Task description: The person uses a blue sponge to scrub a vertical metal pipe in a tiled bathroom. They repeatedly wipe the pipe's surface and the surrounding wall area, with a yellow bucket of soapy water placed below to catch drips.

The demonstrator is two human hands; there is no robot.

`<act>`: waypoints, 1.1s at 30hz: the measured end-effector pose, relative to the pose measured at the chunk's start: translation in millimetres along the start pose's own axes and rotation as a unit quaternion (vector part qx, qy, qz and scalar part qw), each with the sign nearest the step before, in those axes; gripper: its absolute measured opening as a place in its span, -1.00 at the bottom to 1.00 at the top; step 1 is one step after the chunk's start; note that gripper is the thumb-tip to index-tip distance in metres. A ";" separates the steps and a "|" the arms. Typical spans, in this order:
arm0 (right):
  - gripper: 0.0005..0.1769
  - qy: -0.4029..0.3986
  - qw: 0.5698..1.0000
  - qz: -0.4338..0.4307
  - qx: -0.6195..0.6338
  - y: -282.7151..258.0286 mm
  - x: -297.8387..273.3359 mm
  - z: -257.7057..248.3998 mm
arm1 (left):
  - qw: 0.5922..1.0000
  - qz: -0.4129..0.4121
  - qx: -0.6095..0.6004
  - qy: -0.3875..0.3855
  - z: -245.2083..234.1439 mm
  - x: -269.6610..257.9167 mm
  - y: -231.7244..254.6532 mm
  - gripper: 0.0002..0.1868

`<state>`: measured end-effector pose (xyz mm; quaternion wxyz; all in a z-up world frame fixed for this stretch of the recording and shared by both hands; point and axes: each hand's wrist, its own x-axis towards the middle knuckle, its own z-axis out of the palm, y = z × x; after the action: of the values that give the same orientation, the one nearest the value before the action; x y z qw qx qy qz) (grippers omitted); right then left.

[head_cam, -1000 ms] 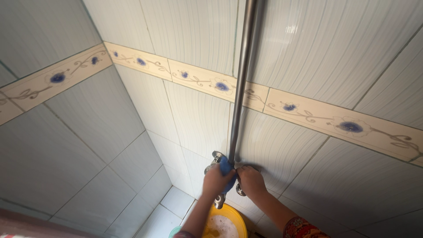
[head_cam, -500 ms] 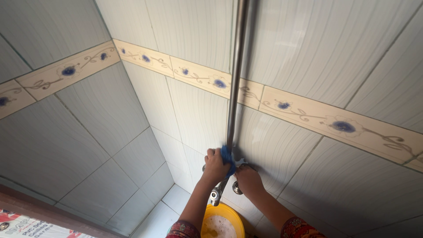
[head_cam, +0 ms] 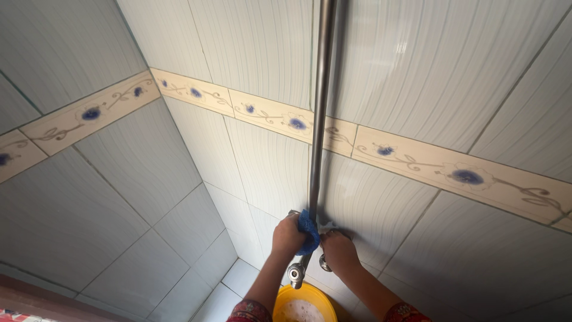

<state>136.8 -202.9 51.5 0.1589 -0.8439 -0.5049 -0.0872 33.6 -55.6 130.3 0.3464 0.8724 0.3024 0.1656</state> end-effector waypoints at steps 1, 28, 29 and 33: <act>-0.85 -0.010 1.000 0.006 0.000 -1.7 -3.8 -0.6 | 1.000 0.014 -0.023 -0.003 1.1 1.5 -9.4 -0.68; -0.49 0.037 0.760 0.301 0.575 -103.3 -25.5 -145.8 | 0.775 -0.211 -0.551 -0.228 -109.0 -80.6 4.1 -0.16; -0.51 0.050 0.773 0.292 0.561 -98.9 -26.1 -143.3 | 0.768 -0.223 -0.555 -0.231 -109.0 -81.0 4.5 -0.13; -0.57 0.056 0.807 0.251 0.532 -94.2 -29.2 -137.6 | 0.838 -0.192 -0.456 -0.230 -99.8 -82.5 8.5 -0.14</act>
<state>41.8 -234.6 188.0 0.6272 -0.7185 -0.2330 0.1902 -75.5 -63.1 200.1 0.7891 0.5535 0.2662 0.0098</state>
